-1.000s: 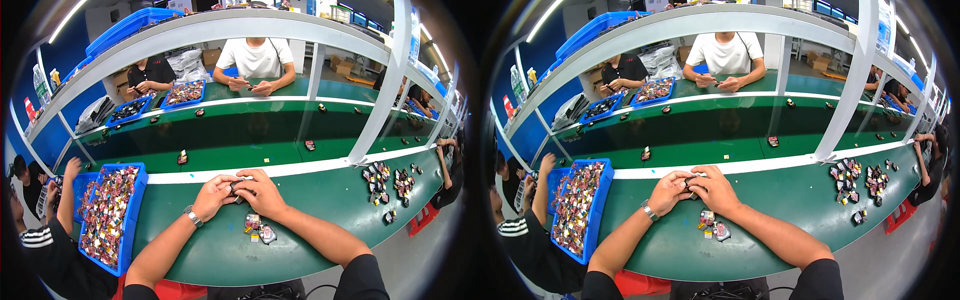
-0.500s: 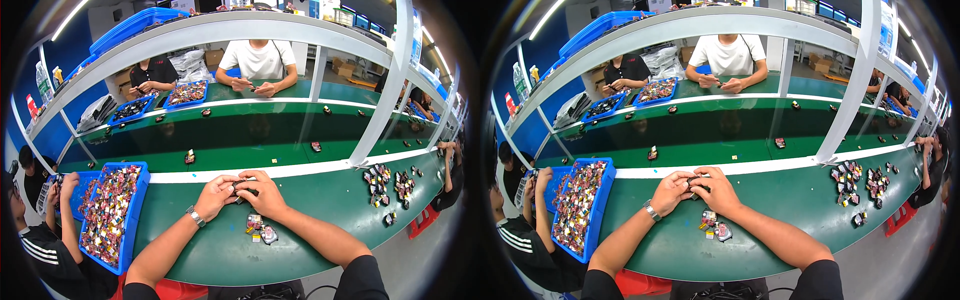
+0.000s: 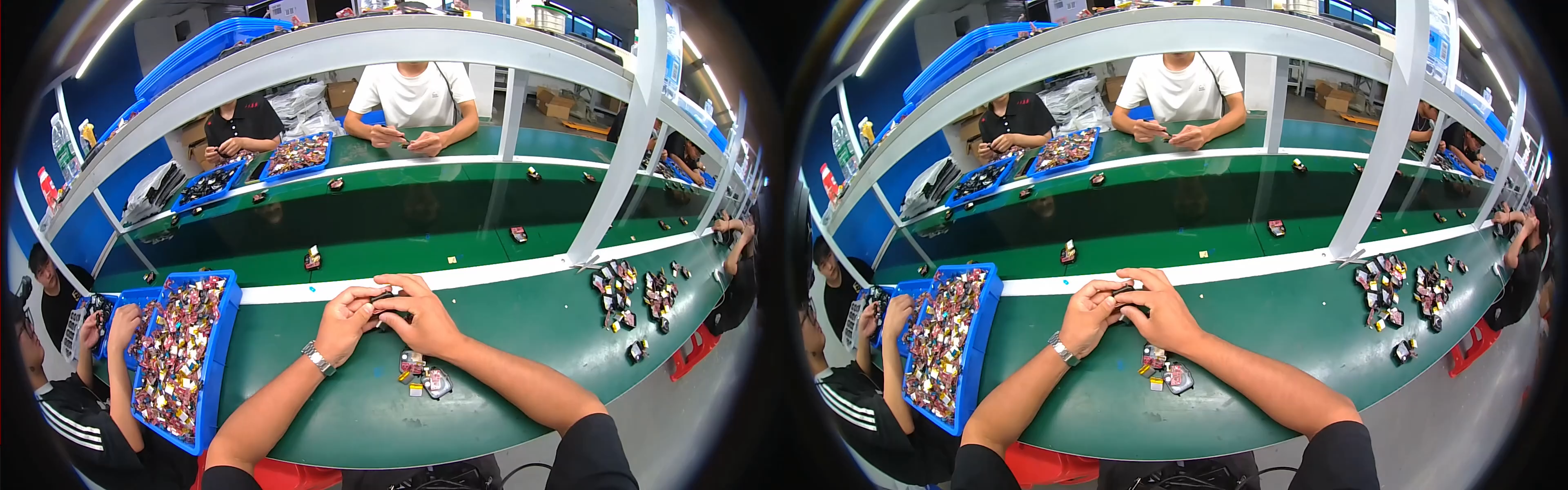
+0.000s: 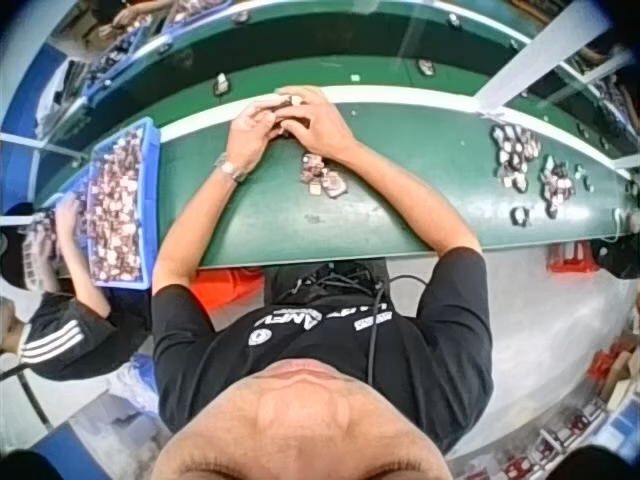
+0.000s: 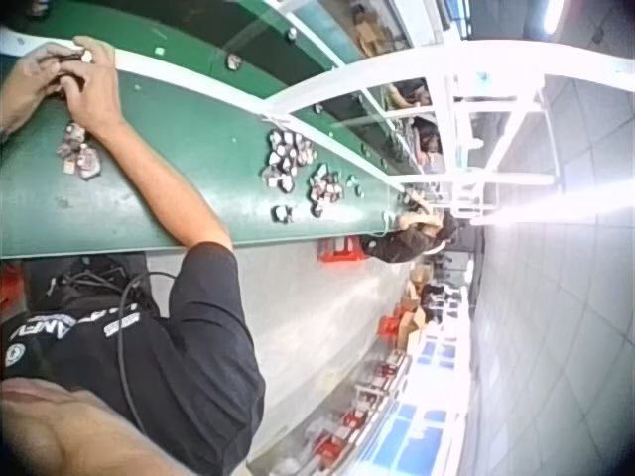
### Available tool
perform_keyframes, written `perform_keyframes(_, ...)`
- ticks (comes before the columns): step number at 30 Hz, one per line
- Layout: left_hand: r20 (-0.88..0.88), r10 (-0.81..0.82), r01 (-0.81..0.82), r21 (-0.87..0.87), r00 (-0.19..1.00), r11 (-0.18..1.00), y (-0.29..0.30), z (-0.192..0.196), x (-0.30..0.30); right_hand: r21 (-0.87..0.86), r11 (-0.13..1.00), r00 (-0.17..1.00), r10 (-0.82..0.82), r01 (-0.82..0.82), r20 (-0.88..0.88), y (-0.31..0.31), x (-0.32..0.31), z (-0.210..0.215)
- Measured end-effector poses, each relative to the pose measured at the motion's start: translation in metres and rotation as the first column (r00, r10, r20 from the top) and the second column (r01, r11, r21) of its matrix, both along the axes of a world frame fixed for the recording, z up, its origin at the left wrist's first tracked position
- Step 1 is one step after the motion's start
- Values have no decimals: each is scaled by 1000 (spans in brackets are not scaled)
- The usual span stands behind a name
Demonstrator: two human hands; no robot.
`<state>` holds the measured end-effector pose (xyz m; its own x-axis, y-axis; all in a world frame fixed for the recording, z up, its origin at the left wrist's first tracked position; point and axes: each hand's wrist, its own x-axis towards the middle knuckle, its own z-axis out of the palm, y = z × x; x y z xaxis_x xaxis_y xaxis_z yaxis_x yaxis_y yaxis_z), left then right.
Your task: The recorder is assembling small electronics or plastic components on a production line.
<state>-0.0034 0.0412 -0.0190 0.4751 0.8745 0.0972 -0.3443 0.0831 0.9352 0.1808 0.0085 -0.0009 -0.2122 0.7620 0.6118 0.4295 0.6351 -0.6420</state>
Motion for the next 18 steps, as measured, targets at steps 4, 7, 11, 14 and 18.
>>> perform_keyframes(4,125,-77,82,-32,989,996,2,-3,-1,40,997,998,-66,66,-9,-5,-2,2)
perform_keyframes(7,138,-98,102,-26,986,994,1,-3,0,38,997,997,-71,72,-19,-5,1,0)
perform_keyframes(11,138,-88,93,-31,987,995,0,-1,2,30,997,997,-74,75,-22,-5,0,-1)
perform_keyframes(14,132,-77,85,-53,988,995,1,-3,2,-9,998,997,-60,59,-52,-3,1,-2)
perform_keyframes(18,159,-19,26,-43,987,999,0,-7,3,6,1000,999,-18,18,-31,0,1,-5)
